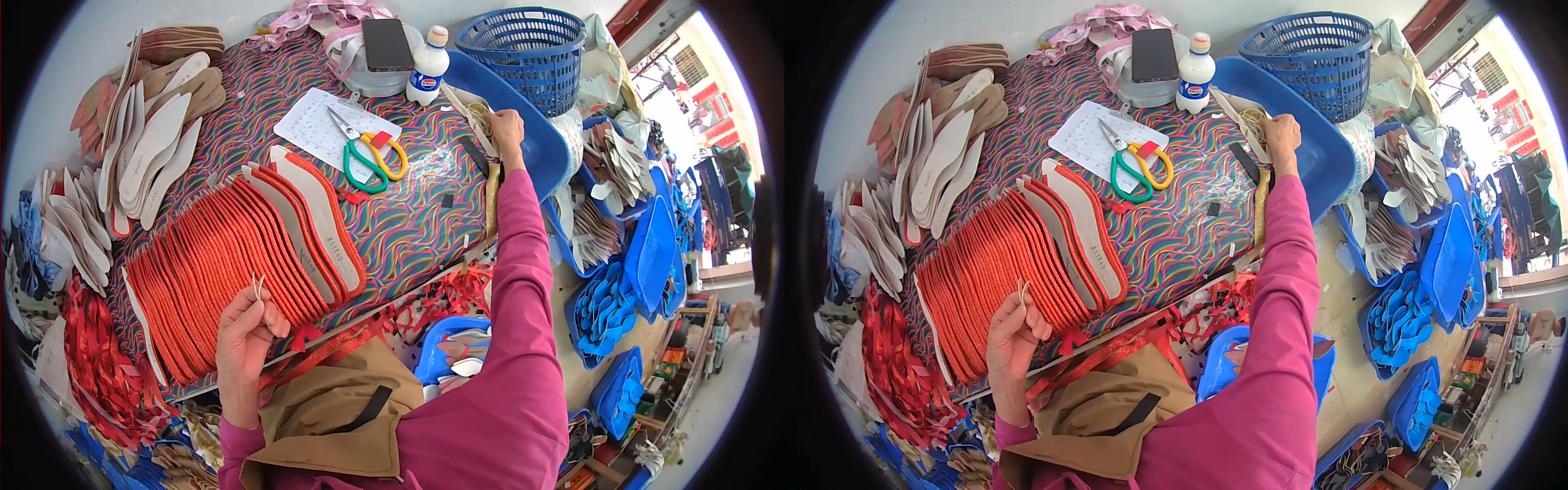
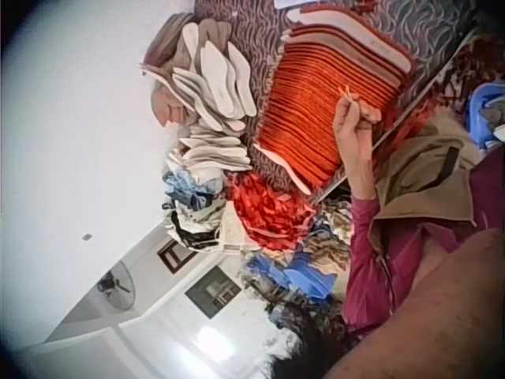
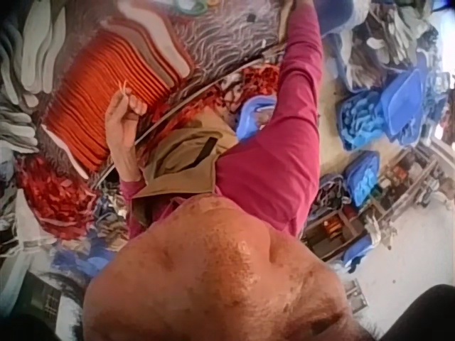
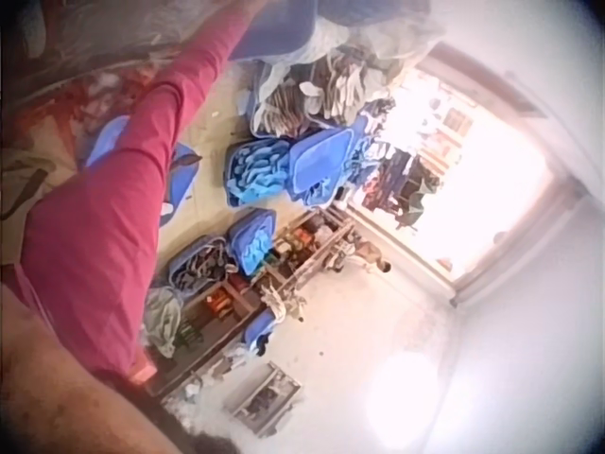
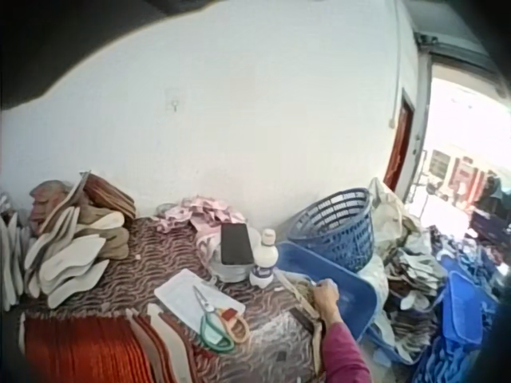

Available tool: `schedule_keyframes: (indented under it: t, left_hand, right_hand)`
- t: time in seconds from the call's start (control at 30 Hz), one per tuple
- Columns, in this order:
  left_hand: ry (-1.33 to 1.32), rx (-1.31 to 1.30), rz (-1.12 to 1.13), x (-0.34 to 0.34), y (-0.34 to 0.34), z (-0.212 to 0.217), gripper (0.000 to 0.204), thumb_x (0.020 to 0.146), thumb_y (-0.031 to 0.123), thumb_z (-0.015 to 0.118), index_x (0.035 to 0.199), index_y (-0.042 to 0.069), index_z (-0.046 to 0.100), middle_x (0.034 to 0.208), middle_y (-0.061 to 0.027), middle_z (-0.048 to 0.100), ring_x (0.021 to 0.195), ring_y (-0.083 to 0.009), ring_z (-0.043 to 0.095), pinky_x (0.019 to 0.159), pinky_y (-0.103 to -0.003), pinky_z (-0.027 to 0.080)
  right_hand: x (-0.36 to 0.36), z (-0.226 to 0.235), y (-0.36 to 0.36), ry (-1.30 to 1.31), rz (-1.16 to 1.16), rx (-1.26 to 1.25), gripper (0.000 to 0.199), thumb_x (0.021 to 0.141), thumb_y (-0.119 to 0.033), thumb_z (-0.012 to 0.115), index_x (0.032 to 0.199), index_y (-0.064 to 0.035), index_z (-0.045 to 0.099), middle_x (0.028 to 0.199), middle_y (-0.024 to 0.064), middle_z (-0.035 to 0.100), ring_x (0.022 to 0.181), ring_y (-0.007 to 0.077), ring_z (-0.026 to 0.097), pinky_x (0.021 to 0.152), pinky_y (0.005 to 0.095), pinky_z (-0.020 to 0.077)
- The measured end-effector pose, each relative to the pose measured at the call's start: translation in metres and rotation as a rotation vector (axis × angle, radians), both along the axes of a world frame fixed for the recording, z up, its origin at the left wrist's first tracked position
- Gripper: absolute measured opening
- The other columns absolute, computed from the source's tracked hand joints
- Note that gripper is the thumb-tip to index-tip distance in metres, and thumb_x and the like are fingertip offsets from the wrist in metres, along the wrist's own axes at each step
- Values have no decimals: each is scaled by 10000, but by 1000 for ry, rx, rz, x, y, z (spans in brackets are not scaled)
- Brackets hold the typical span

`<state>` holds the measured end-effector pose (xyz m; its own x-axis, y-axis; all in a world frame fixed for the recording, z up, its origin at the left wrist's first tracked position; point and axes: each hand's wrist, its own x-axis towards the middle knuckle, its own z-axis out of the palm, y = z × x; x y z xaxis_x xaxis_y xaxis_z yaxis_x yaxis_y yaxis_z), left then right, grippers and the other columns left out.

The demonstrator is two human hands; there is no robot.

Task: Organizing, stacking, and tying together red shoe components into a bundle.

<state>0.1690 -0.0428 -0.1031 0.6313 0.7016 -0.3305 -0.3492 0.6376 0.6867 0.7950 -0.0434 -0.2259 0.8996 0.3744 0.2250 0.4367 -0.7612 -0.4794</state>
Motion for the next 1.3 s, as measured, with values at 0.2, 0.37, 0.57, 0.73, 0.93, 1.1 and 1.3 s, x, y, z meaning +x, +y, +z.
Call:
schedule_keyframes:
  t: [0.2,0.37,0.57,0.73,0.93,1.1,1.3]
  left_hand:
    - [-15,-4,6,2,0,-1,162,999,38,534,1139,-13,597,757,-96,590,648,-208,560,636,-345,464]
    - [-36,18,-5,-1,0,-1,164,998,43,540,1139,-11,603,769,-94,597,660,-205,561,639,-344,466]
    - [-152,35,-71,5,13,3,213,997,62,553,1190,-9,610,898,-98,641,768,-208,592,713,-342,484]
    - [-140,113,16,37,18,42,268,994,54,556,1251,-14,592,1040,-106,655,977,-235,633,883,-337,512]
    - [-52,304,-117,49,23,49,258,988,117,599,1211,-12,611,978,-86,661,889,-182,642,832,-294,518]
    - [-6,373,-260,34,14,52,249,975,133,625,1179,-9,631,926,-66,663,816,-150,619,784,-257,501]
    - [73,418,-195,19,1,48,118,953,127,663,996,18,679,831,-30,643,738,-122,602,710,-210,474]
  right_hand:
    - [12,-2,-5,-39,21,73,279,796,-305,704,854,-45,789,803,93,746,776,238,682,752,352,532]
    - [-31,64,-24,17,107,553,212,827,-228,726,882,-33,785,793,55,733,761,161,645,739,279,507]
    - [-148,156,-45,222,592,779,123,891,-56,684,974,4,752,838,-4,695,767,72,570,735,181,442]
    - [-284,195,-61,414,968,667,89,883,-8,684,952,13,735,850,11,695,761,66,573,711,176,438]
    - [-376,181,-50,720,1174,659,83,875,7,698,951,6,732,839,14,688,751,59,569,704,180,441]
    - [-404,157,-53,807,1151,700,68,875,3,703,937,9,729,832,13,683,751,57,565,700,182,443]
    - [-426,148,-72,868,1075,707,110,868,0,693,971,7,731,836,25,697,743,79,589,698,191,463]
